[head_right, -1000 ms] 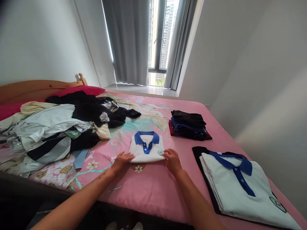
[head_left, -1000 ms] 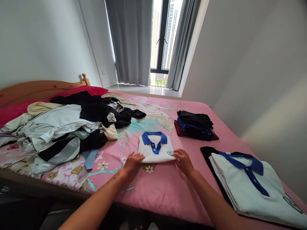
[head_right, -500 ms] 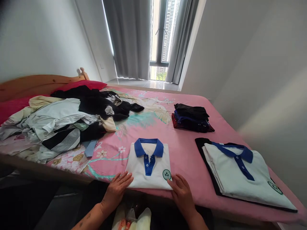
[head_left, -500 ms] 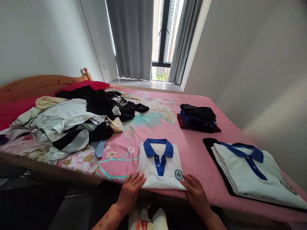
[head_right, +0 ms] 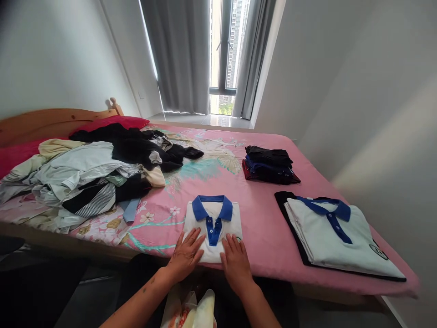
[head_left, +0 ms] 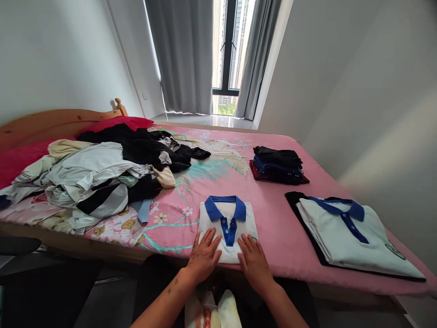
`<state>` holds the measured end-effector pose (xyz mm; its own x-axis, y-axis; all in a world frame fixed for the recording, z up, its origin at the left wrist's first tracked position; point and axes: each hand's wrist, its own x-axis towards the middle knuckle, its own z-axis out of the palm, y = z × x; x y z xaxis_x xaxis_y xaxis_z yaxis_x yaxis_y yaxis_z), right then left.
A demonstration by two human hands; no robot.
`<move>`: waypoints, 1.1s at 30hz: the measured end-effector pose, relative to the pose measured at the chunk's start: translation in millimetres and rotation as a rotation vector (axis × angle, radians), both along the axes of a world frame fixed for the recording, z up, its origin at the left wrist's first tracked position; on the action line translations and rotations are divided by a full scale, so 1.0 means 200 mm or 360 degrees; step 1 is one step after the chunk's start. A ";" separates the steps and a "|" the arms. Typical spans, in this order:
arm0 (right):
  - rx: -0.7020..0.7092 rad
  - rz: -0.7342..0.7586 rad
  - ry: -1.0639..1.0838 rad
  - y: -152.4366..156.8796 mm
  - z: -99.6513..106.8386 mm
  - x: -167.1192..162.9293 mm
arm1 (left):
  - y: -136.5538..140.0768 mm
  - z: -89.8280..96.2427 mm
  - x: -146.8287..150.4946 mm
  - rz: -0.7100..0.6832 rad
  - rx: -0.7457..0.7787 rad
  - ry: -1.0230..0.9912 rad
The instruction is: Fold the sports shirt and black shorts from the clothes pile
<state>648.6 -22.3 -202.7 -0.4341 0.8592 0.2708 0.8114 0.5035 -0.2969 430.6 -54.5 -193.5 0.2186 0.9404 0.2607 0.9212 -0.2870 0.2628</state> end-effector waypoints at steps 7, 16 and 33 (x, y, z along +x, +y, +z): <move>-0.0171 -0.0035 0.0470 0.09 0.16 -0.15 | 0.12 0.02 0.05 0.0063 -0.0024 -0.0324; -0.0504 -0.0420 0.0198 0.18 0.10 -0.30 | 0.31 -0.05 0.15 0.0245 -0.0140 -0.0933; -0.0637 -0.0611 -0.0004 0.22 0.10 -0.33 | 0.33 -0.06 0.17 0.0354 -0.0260 -0.0859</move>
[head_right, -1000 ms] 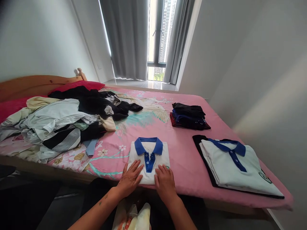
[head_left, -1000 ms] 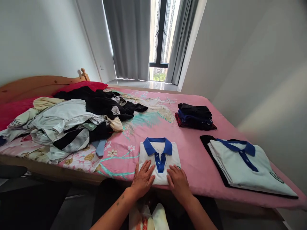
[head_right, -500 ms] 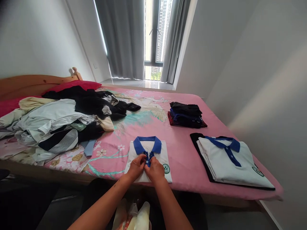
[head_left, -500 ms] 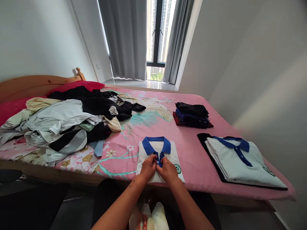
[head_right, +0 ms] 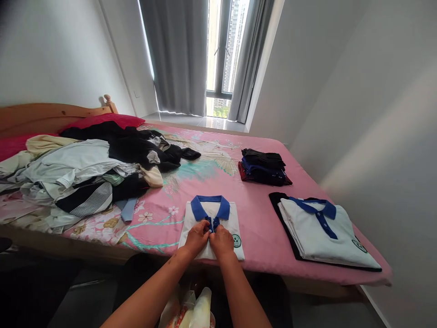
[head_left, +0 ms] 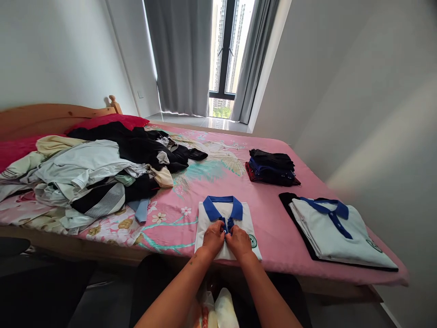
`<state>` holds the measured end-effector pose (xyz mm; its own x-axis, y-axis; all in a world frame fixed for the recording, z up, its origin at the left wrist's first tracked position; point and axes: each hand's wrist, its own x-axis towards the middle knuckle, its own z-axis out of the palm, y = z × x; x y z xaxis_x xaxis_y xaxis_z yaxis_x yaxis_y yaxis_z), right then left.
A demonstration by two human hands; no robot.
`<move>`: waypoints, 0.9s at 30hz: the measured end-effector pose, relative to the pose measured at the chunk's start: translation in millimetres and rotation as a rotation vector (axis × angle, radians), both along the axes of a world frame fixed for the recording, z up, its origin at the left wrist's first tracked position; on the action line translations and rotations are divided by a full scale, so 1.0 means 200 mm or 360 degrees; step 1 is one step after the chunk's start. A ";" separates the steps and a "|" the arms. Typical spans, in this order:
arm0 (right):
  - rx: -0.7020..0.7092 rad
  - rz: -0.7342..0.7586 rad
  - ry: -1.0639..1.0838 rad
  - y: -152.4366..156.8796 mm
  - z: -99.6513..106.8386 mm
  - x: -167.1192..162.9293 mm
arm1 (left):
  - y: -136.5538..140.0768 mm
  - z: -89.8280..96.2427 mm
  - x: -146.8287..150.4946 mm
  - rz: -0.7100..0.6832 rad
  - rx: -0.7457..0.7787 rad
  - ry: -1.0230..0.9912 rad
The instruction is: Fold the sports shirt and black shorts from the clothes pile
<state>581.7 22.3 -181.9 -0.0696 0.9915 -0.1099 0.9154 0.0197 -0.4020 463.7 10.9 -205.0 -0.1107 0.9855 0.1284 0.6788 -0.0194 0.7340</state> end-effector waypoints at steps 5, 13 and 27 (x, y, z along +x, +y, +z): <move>0.0053 -0.0009 0.0035 -0.01 -0.03 0.00 | 0.03 0.03 0.01 0.0016 -0.0075 0.0068; 0.0383 0.0135 0.0450 -0.05 -0.05 0.02 | 0.03 0.05 0.01 -0.0069 0.0016 0.0016; 0.0212 0.0083 0.0860 0.00 -0.14 0.07 | 0.02 -0.04 -0.01 -0.0165 0.0144 -0.0167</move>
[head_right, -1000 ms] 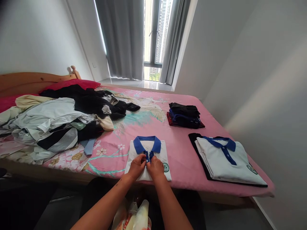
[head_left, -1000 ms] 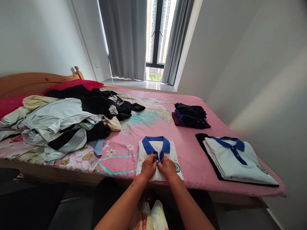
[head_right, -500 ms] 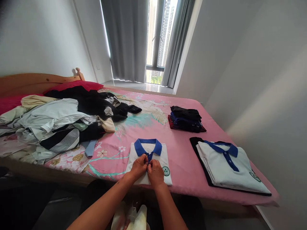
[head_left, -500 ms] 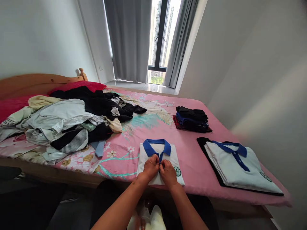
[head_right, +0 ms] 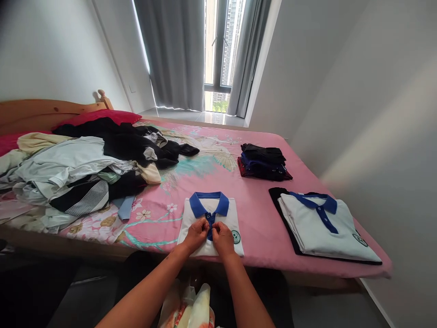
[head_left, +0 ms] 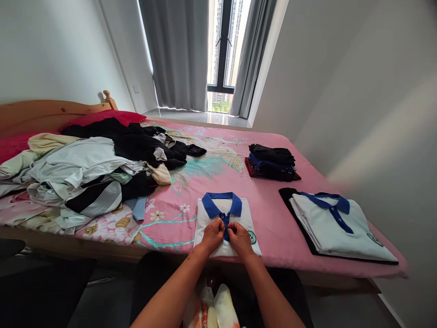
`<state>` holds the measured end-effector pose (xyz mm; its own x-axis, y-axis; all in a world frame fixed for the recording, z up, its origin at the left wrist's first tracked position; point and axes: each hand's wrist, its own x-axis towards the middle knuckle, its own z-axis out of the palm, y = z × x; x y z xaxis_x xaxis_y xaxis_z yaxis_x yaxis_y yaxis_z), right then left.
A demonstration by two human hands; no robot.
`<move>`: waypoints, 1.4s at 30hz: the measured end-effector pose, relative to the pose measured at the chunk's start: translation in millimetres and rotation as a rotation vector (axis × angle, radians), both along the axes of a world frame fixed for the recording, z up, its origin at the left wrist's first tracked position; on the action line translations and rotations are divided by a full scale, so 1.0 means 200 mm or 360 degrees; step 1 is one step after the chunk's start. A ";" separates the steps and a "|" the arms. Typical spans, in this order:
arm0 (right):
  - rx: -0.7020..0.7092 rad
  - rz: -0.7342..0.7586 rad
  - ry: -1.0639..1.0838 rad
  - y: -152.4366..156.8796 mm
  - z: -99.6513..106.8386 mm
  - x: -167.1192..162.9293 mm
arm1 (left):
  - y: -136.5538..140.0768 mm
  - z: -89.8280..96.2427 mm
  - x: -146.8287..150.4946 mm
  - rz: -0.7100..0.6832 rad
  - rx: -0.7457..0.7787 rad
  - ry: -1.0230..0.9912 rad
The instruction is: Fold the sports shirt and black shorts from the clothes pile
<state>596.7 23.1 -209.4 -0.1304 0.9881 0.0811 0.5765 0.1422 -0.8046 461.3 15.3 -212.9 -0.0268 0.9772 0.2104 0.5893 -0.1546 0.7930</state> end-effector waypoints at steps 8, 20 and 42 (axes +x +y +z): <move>-0.0078 0.0069 0.0077 0.05 -0.01 0.02 | 0.01 -0.02 -0.01 -0.0017 -0.0010 -0.0129; -0.0078 0.0069 0.0073 0.05 -0.02 0.02 | 0.02 -0.01 -0.01 -0.0023 -0.0074 -0.0205; 0.0086 -0.0028 -0.0368 -0.02 -0.01 -0.03 | 0.04 -0.03 -0.01 0.0072 -0.0074 -0.0178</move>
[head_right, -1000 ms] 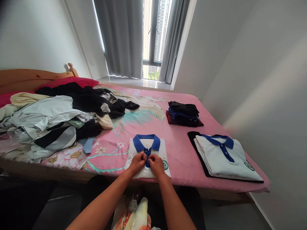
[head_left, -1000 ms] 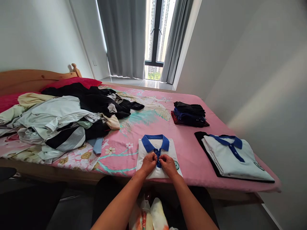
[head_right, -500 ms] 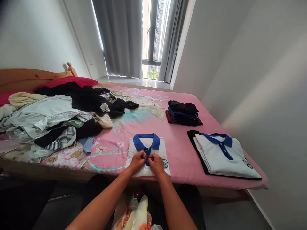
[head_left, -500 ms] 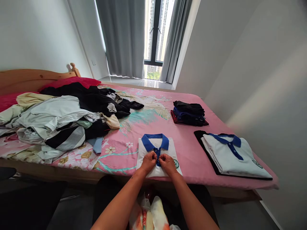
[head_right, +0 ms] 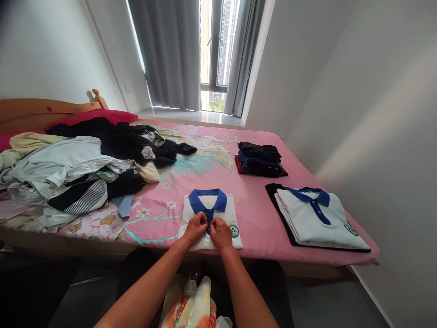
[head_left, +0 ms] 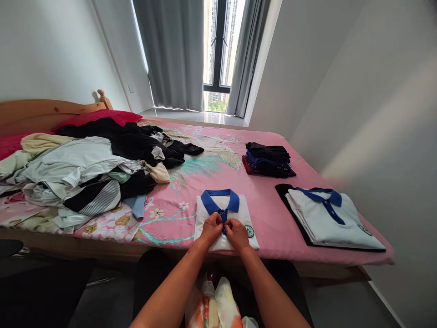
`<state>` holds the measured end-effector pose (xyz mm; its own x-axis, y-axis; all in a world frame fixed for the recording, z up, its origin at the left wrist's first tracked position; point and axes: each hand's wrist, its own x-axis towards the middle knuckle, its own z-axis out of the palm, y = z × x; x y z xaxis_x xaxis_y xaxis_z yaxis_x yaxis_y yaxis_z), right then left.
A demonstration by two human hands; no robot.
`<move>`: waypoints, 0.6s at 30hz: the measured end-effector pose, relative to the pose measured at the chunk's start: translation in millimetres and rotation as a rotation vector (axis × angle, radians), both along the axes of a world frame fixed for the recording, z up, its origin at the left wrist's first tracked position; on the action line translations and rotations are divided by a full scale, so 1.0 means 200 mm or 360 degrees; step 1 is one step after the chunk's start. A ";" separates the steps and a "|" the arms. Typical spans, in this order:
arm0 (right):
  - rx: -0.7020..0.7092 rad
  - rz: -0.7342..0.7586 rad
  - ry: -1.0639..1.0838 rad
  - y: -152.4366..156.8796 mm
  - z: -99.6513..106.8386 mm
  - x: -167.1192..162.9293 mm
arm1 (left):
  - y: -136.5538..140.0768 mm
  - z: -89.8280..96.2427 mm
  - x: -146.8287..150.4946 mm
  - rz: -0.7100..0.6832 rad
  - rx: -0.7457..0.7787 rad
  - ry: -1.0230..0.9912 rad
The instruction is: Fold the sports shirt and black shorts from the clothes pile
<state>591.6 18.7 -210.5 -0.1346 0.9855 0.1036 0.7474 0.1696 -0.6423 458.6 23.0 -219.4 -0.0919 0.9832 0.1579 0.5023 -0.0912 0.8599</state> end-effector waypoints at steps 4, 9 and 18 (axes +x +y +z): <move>-0.0109 -0.0006 -0.0019 0.02 0.01 0.00 | -0.01 0.00 0.01 0.0015 0.0022 0.0039; -0.0269 0.0037 -0.0010 0.07 0.04 0.02 | -0.01 0.01 0.01 0.0008 0.0045 0.0081; -0.0289 0.0068 0.0078 0.11 0.01 0.03 | -0.01 -0.01 0.02 0.0018 0.0074 0.0144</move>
